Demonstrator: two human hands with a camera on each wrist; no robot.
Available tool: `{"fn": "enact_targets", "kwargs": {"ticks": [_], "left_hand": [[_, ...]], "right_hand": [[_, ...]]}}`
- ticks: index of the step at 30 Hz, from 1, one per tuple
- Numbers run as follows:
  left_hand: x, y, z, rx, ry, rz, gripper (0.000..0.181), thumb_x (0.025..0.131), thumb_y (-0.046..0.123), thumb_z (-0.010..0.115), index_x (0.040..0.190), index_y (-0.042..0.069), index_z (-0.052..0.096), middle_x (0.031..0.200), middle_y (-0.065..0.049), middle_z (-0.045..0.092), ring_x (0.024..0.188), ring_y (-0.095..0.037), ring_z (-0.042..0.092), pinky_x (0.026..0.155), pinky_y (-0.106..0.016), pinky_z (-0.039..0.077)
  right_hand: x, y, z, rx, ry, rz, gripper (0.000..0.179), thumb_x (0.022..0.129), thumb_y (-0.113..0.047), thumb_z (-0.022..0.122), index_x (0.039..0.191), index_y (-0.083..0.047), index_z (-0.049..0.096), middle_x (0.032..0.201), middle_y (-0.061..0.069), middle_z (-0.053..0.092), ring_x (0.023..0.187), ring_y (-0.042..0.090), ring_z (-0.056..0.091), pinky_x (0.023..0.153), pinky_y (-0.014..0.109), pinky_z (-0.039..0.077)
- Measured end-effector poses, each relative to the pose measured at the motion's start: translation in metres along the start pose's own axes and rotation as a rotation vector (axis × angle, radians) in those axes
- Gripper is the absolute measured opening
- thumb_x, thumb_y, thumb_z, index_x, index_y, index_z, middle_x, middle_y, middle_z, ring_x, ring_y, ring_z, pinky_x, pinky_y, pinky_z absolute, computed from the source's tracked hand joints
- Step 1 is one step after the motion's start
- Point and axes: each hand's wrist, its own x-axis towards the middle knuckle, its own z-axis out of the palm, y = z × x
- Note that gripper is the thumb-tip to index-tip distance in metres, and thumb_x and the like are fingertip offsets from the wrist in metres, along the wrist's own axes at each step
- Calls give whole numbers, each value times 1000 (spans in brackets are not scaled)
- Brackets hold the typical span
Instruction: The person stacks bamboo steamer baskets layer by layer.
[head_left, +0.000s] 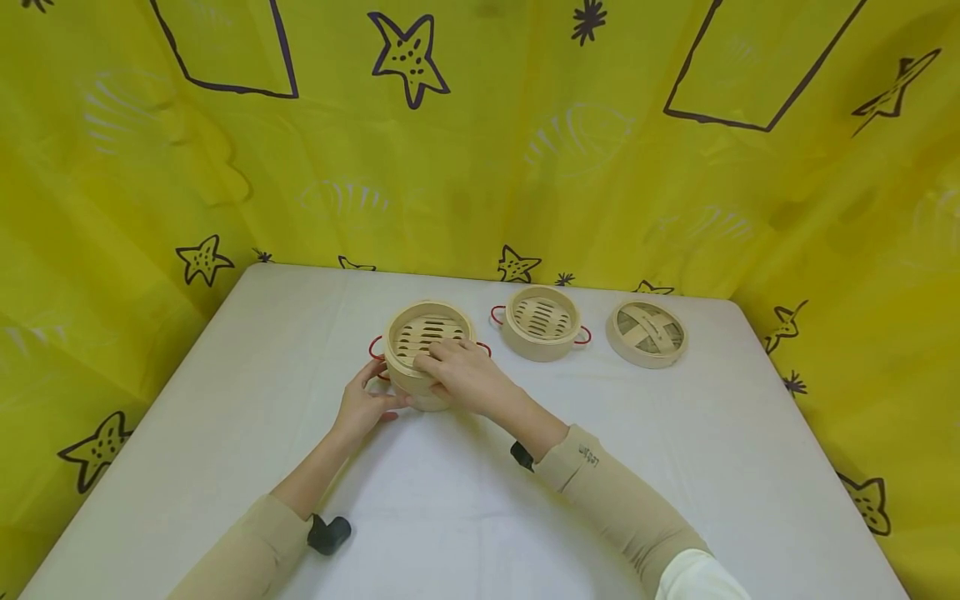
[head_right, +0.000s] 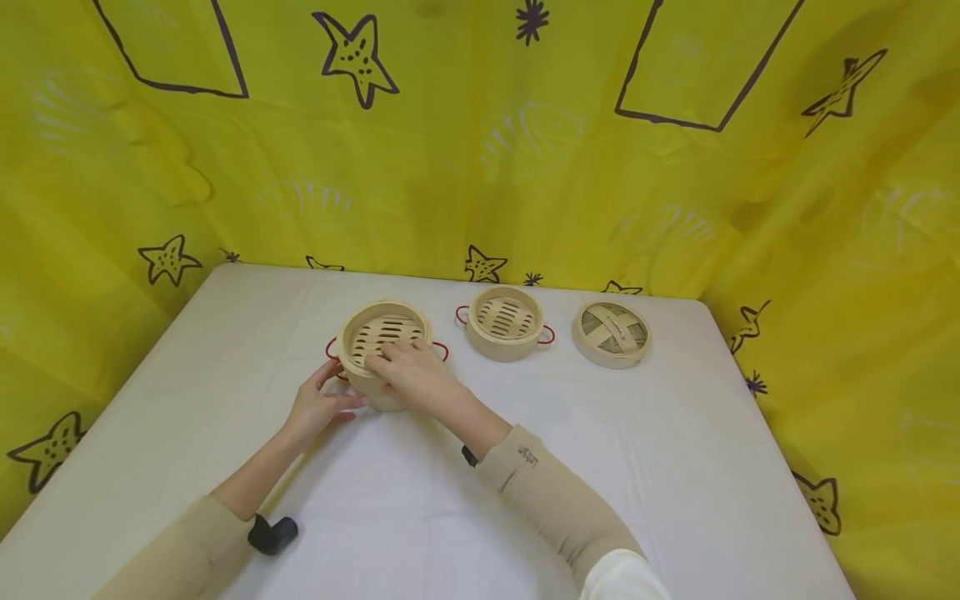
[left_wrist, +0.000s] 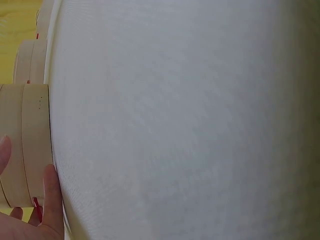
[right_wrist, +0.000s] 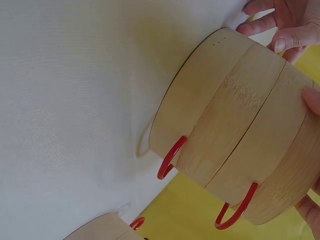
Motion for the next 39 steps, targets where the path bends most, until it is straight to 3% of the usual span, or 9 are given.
{"fn": "enact_targets", "kwargs": {"ticks": [5, 19, 26, 33, 39], "left_hand": [[-1, 1, 1, 4, 2, -2, 73, 72, -5, 71, 136, 7, 38, 129, -13, 35, 65, -6, 58, 66, -33, 54], [7, -8, -2, 4, 3, -9, 76, 70, -4, 74, 136, 10, 39, 137, -12, 33, 67, -8, 59, 64, -32, 54], [8, -8, -2, 10, 4, -12, 77, 70, -4, 74, 136, 9, 38, 139, -13, 32, 67, -7, 60, 67, -35, 54], [18, -24, -3, 26, 19, 1, 79, 69, -2, 75, 137, 13, 38, 140, -10, 32, 67, -6, 60, 66, -33, 55], [20, -28, -3, 42, 25, 24, 78, 69, 0, 75, 137, 14, 39, 138, -9, 34, 68, -7, 60, 62, -28, 54]], "right_hand": [[-2, 2, 0, -11, 34, -1, 36, 78, -22, 68, 112, -18, 56, 97, 0, 56, 98, 18, 54, 89, 36, 42], [-17, 17, 7, -22, 212, -13, 35, 80, -31, 64, 110, -16, 56, 107, 3, 56, 100, 20, 53, 88, 37, 40], [-28, 28, 10, 16, 224, 25, 41, 79, -30, 66, 115, -14, 55, 112, 7, 56, 107, 23, 51, 93, 38, 38], [-35, 37, 10, 58, 259, 69, 40, 78, -27, 67, 114, -13, 56, 110, 5, 55, 106, 23, 50, 94, 40, 39], [-42, 46, 12, 62, 243, 123, 41, 76, -23, 69, 114, -13, 57, 107, 5, 54, 107, 24, 49, 93, 42, 39]]}}
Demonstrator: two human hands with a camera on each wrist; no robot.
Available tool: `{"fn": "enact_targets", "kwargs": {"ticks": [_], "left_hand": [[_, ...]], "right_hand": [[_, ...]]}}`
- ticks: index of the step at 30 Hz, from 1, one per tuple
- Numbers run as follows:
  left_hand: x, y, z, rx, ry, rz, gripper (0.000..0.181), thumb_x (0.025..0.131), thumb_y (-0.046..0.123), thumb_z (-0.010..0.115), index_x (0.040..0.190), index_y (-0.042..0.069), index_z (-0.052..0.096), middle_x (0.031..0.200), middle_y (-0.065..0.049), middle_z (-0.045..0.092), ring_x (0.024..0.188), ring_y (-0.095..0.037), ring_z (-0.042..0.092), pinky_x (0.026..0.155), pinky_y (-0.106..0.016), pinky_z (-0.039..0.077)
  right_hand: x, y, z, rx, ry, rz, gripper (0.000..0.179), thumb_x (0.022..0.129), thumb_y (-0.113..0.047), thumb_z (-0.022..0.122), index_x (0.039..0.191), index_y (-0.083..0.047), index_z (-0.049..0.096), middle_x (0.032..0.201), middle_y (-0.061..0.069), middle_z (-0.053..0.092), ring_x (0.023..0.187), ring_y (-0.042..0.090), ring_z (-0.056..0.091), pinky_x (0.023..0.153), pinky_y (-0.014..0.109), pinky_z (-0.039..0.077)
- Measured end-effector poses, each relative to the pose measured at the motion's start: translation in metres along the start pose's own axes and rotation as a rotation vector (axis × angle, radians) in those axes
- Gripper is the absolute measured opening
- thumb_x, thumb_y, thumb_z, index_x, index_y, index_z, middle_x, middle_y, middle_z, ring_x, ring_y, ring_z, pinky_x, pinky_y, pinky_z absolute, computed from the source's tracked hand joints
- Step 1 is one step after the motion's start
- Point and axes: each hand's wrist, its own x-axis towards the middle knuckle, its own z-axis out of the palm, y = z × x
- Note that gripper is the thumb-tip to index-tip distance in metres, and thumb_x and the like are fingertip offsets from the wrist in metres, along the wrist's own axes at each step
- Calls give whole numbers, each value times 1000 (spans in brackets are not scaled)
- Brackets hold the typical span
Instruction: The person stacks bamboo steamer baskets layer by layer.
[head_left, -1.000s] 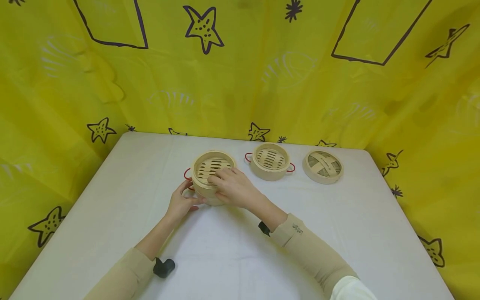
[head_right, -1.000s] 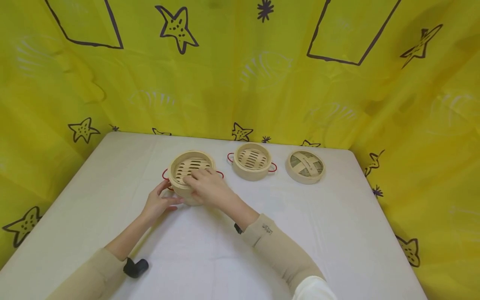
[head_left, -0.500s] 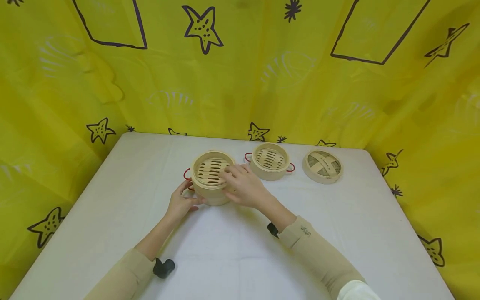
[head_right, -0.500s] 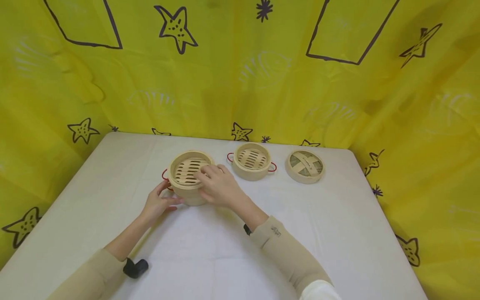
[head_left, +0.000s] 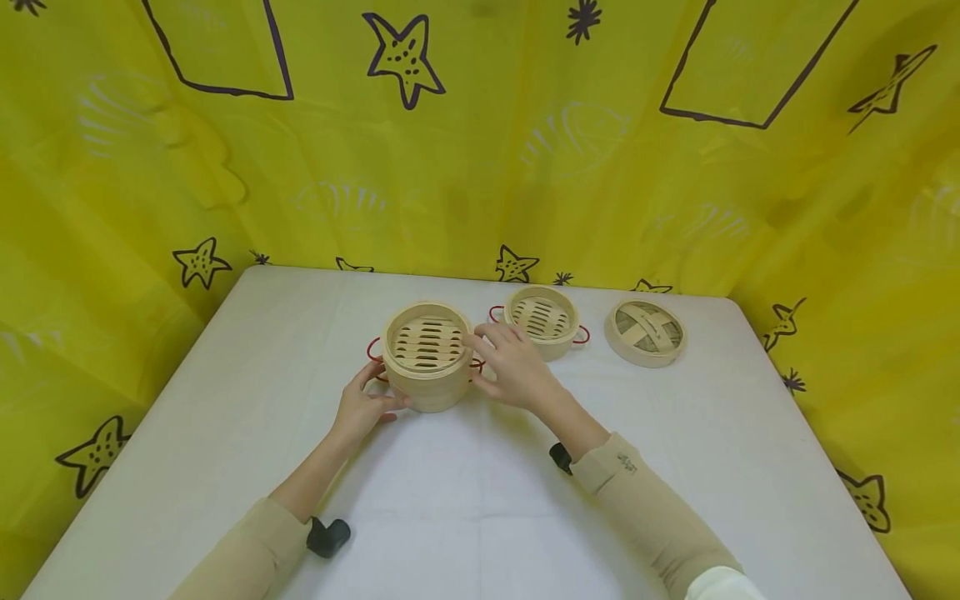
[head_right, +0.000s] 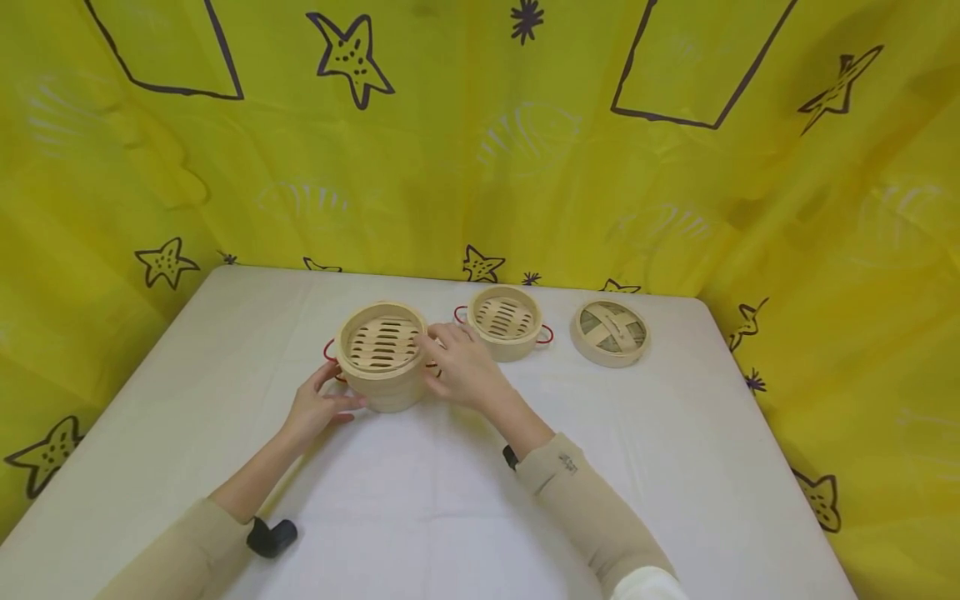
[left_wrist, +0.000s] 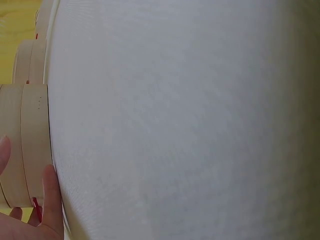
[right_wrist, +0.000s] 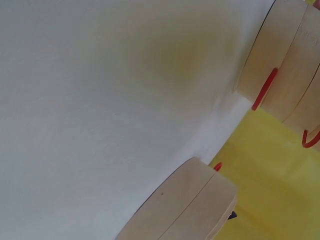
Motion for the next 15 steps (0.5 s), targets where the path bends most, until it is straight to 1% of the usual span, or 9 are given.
{"fn": "enact_targets", "kwargs": {"ticks": [3, 7, 10, 15], "left_hand": [[0, -1, 0, 2, 1, 5, 78, 69, 0, 75, 137, 14, 39, 138, -10, 34, 67, -7, 60, 62, -27, 54], [0, 0, 0, 2, -1, 9, 78, 69, 0, 75, 136, 14, 39, 138, -10, 34, 66, -6, 59, 62, -27, 54], [0, 0, 0, 0, 0, 7, 77, 69, 0, 75, 136, 14, 39, 138, -9, 34, 66, -6, 59, 62, -28, 54], [-1, 2, 0, -11, -4, -6, 78, 69, -1, 75, 137, 13, 39, 138, -10, 33, 66, -6, 59, 63, -29, 54]], "right_hand": [[-3, 5, 1, 6, 12, 21, 40, 76, -22, 69, 113, -14, 56, 106, 5, 54, 105, 24, 49, 91, 43, 40], [-9, 13, 3, 3, 30, 39, 38, 76, -22, 68, 111, -14, 56, 106, 6, 54, 104, 23, 49, 93, 44, 39], [-13, 18, 5, -1, 20, 59, 38, 77, -22, 68, 112, -13, 55, 109, 7, 53, 106, 24, 49, 96, 46, 37], [-19, 26, 7, -10, -12, 111, 37, 78, -23, 66, 112, -13, 55, 111, 6, 53, 108, 24, 49, 94, 44, 37]]}}
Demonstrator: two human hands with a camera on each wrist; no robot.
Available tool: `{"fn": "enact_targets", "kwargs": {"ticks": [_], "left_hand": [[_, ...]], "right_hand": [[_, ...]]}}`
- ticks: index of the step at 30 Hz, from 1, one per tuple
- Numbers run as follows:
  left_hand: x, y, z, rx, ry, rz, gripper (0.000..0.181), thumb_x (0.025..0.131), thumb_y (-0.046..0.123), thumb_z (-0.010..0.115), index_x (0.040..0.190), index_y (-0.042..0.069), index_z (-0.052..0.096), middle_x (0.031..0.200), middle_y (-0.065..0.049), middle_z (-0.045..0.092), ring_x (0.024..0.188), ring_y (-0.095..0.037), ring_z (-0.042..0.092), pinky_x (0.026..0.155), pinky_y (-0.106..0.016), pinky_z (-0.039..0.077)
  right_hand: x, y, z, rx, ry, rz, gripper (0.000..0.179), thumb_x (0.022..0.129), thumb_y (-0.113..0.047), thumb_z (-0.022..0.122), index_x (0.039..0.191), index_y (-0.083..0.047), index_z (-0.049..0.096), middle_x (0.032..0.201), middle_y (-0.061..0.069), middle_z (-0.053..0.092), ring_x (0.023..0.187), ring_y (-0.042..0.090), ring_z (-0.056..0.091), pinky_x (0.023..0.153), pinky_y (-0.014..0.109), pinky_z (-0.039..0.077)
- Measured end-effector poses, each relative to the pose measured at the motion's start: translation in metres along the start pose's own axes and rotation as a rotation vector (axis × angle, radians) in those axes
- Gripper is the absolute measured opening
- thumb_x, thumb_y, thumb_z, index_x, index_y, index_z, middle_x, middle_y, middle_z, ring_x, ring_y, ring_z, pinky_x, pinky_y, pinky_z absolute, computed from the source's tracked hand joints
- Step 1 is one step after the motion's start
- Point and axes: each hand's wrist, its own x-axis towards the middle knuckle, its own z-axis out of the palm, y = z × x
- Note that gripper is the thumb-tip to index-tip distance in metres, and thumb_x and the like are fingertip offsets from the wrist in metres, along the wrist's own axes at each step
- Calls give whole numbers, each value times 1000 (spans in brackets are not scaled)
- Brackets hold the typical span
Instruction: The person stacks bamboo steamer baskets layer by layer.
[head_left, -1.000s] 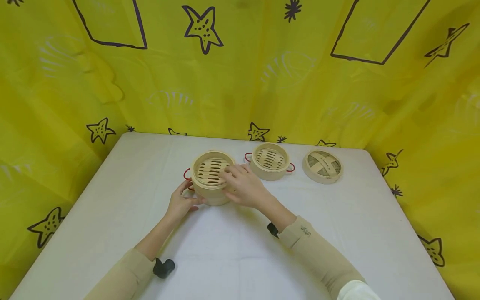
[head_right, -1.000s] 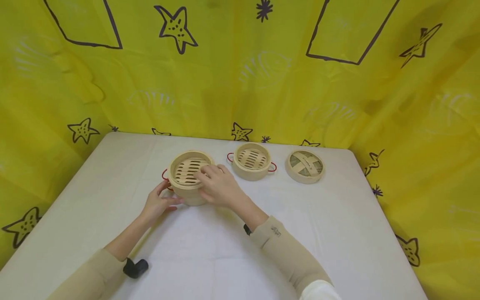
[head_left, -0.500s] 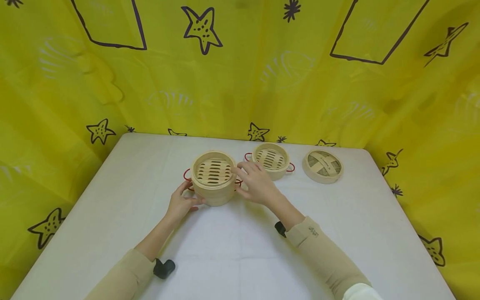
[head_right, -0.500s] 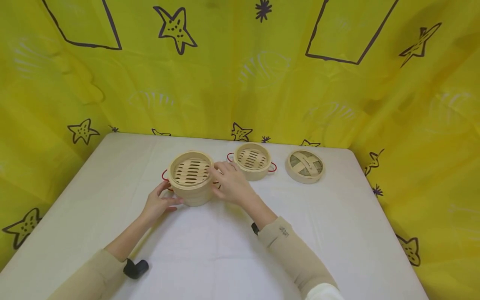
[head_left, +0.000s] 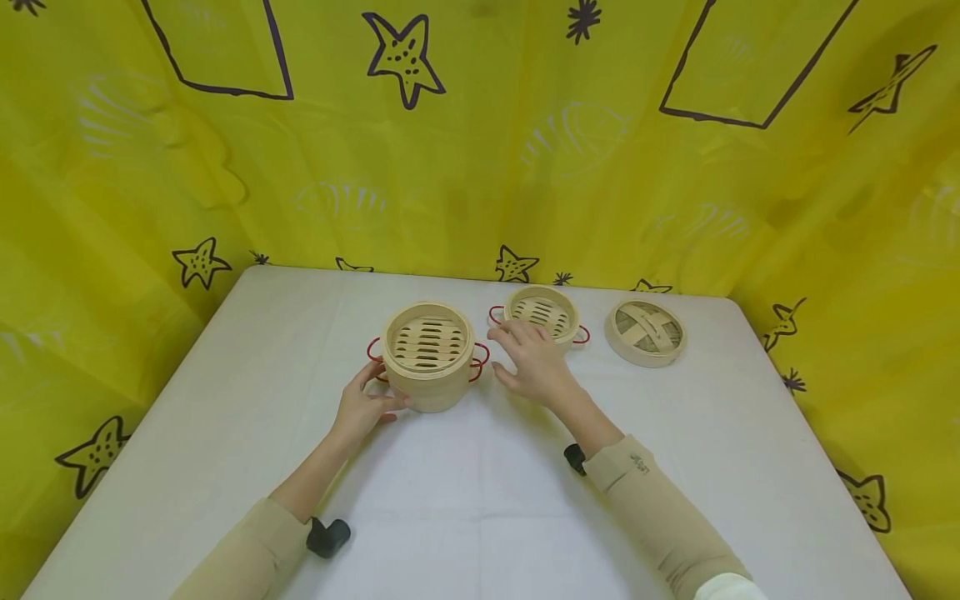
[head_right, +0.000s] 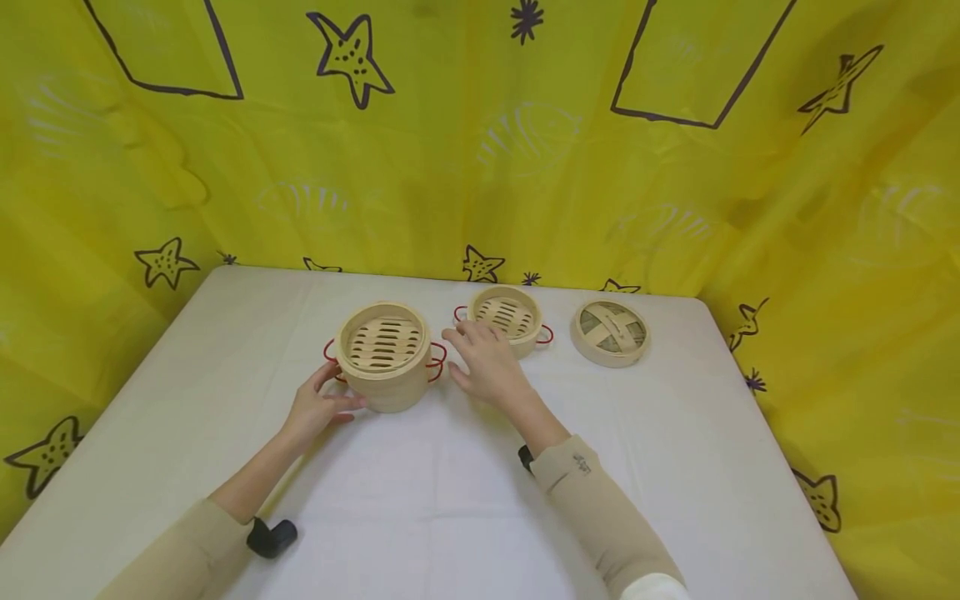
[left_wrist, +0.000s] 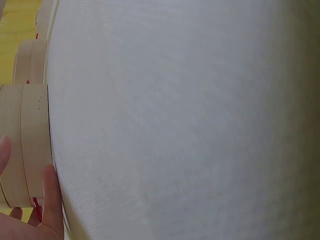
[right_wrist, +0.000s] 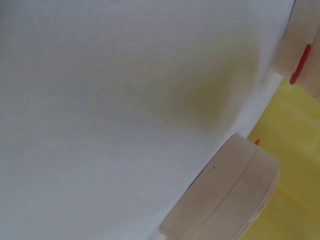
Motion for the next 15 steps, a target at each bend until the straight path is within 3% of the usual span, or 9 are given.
{"fn": "enact_targets", "kwargs": {"ticks": [8, 15], "left_hand": [[-6, 12, 0, -19, -16, -16, 77, 69, -5, 74, 136, 8, 39, 139, -13, 33, 65, -7, 59, 65, -35, 55], [-1, 1, 0, -9, -4, -4, 79, 69, -1, 75, 138, 13, 38, 140, -10, 32, 67, -6, 59, 63, -30, 54]], "right_hand": [[-3, 10, 0, -8, -76, 101, 40, 82, -23, 65, 119, -12, 54, 112, 8, 52, 110, 28, 47, 97, 48, 36], [-6, 16, 0, -28, -120, 176, 42, 81, -22, 66, 120, -14, 51, 113, 11, 51, 107, 32, 49, 92, 48, 38]]}}
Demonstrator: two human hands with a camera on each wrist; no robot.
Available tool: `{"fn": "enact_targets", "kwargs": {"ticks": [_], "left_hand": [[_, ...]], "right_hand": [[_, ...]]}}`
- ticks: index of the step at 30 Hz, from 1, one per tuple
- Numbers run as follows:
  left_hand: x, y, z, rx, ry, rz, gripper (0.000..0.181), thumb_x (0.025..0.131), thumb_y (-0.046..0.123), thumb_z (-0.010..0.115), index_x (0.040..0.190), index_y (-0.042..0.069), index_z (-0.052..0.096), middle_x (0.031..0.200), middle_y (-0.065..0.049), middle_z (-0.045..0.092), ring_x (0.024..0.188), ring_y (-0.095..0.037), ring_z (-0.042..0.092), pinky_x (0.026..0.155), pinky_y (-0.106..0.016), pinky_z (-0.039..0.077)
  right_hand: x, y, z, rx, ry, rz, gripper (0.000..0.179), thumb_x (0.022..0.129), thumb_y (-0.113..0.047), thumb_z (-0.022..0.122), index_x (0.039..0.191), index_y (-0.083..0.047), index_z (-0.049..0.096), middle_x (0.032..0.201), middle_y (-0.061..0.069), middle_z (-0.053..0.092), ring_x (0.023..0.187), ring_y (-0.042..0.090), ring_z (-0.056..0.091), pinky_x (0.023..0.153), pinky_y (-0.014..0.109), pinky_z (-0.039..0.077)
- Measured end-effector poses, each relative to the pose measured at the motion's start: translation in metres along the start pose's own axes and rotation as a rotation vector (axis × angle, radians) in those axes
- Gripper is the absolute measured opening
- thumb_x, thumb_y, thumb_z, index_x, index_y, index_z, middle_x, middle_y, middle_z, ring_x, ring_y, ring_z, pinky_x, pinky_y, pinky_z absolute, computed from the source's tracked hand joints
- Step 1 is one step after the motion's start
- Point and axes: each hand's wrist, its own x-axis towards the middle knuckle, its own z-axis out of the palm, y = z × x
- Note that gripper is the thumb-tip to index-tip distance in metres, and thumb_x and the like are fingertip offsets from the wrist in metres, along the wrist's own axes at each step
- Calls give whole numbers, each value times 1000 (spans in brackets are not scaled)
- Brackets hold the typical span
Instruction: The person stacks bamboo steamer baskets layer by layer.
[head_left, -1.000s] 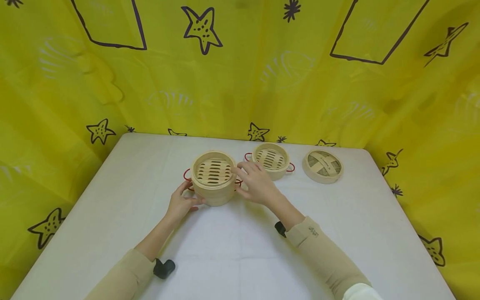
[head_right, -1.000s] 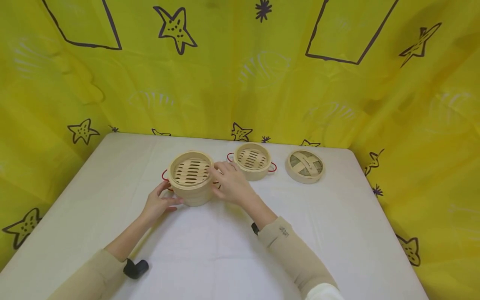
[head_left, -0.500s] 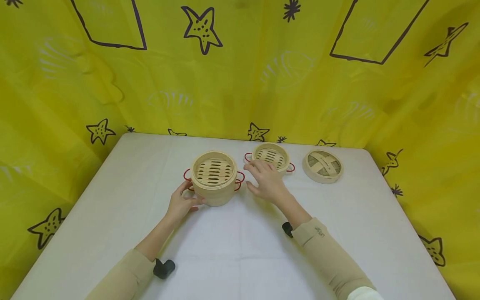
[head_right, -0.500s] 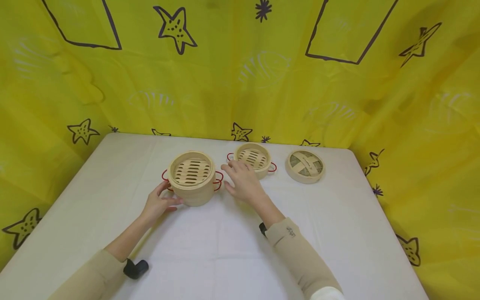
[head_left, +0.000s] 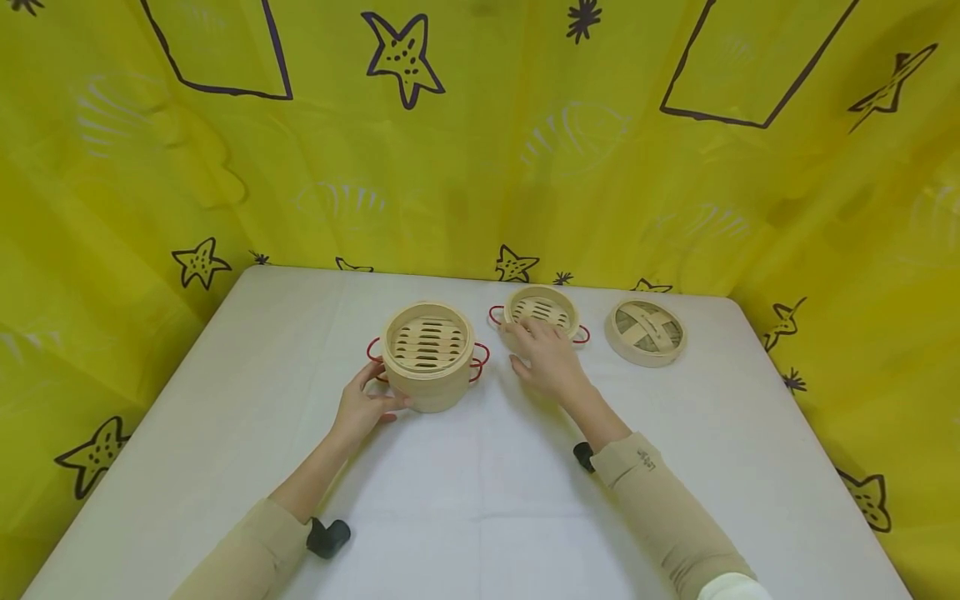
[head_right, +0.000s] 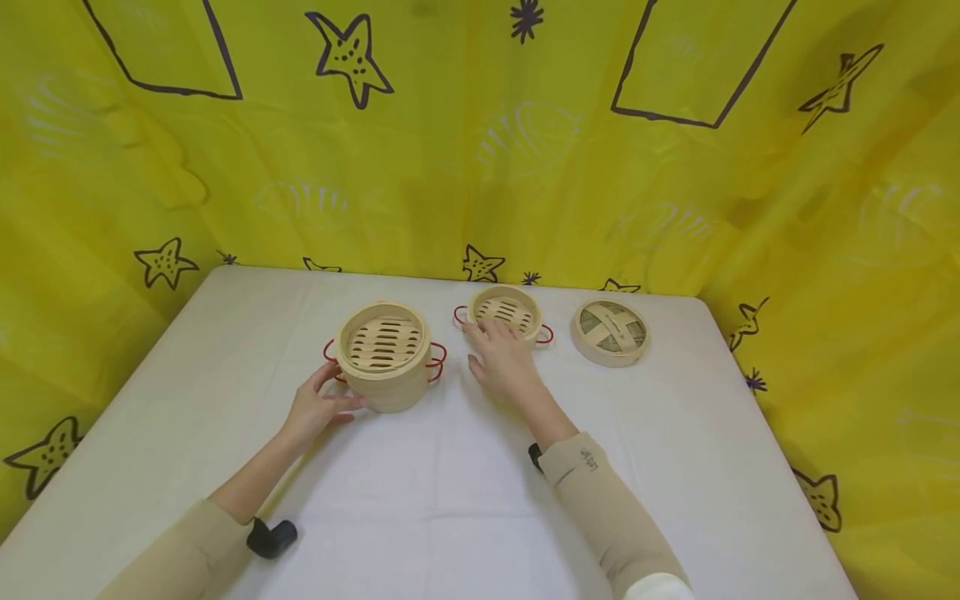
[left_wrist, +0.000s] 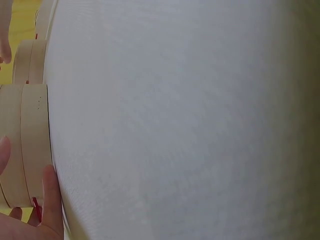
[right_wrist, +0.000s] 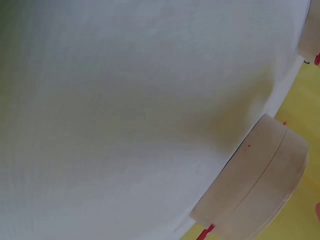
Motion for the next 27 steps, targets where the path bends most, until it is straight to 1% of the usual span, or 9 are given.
{"fn": "enact_targets", "kwargs": {"ticks": [4, 8, 10, 13, 17, 19, 22, 24, 27], "left_hand": [[2, -4, 0, 10, 11, 4, 80, 69, -1, 76, 138, 14, 37, 140, -10, 32, 67, -6, 59, 62, -29, 54], [2, -4, 0, 15, 12, -5, 81, 69, -1, 76, 138, 13, 37, 140, -10, 33, 67, -6, 59, 62, -29, 54], [1, -1, -1, 12, 7, -12, 80, 69, -1, 76, 138, 13, 37, 139, -10, 33, 67, -6, 59, 62, -29, 54], [-3, 6, 0, 3, -1, -19, 78, 69, -2, 75, 136, 11, 39, 138, -11, 33, 66, -7, 59, 63, -31, 54], [-10, 17, 1, 4, -6, -20, 74, 70, -5, 73, 135, 8, 39, 137, -13, 34, 65, -7, 58, 65, -33, 54], [-11, 18, 2, 7, -3, -24, 74, 70, -5, 73, 135, 7, 39, 137, -13, 33, 66, -7, 58, 66, -34, 54], [-6, 11, 1, 5, 3, -26, 76, 70, -3, 74, 136, 9, 38, 139, -12, 33, 66, -7, 58, 65, -32, 54], [-2, 4, 0, 5, 8, -22, 78, 69, -2, 75, 137, 11, 38, 139, -11, 32, 67, -7, 58, 64, -30, 54], [2, -1, 0, 7, 11, -24, 78, 69, -1, 75, 137, 12, 38, 139, -9, 33, 67, -7, 58, 63, -29, 54]], "right_hand": [[1, 4, 2, -10, -40, 40, 42, 82, -20, 66, 121, -14, 49, 116, 11, 50, 109, 31, 47, 95, 49, 37], [2, 9, 4, -31, -72, 74, 43, 84, -19, 63, 123, -11, 48, 118, 12, 50, 112, 32, 45, 97, 49, 35], [2, 11, 5, -41, -73, 86, 42, 85, -18, 62, 124, -10, 48, 119, 13, 50, 113, 33, 45, 98, 50, 34], [2, 15, 7, -52, -76, 104, 43, 86, -18, 60, 126, -8, 48, 119, 13, 50, 113, 33, 45, 98, 50, 34], [3, 18, 9, -68, -103, 128, 45, 87, -19, 58, 129, -8, 45, 120, 13, 48, 113, 33, 44, 97, 48, 34], [3, 19, 10, -77, -117, 136, 45, 87, -19, 57, 129, -8, 45, 120, 12, 47, 113, 32, 44, 97, 47, 34], [3, 20, 10, -87, -132, 137, 44, 88, -19, 56, 129, -8, 44, 119, 13, 48, 113, 32, 44, 97, 47, 35], [2, 20, 9, -98, -133, 129, 43, 88, -18, 56, 128, -8, 45, 118, 13, 48, 112, 31, 45, 96, 47, 35], [2, 21, 10, -100, -129, 119, 40, 88, -16, 56, 126, -8, 46, 115, 12, 49, 110, 31, 46, 95, 46, 36]]}}
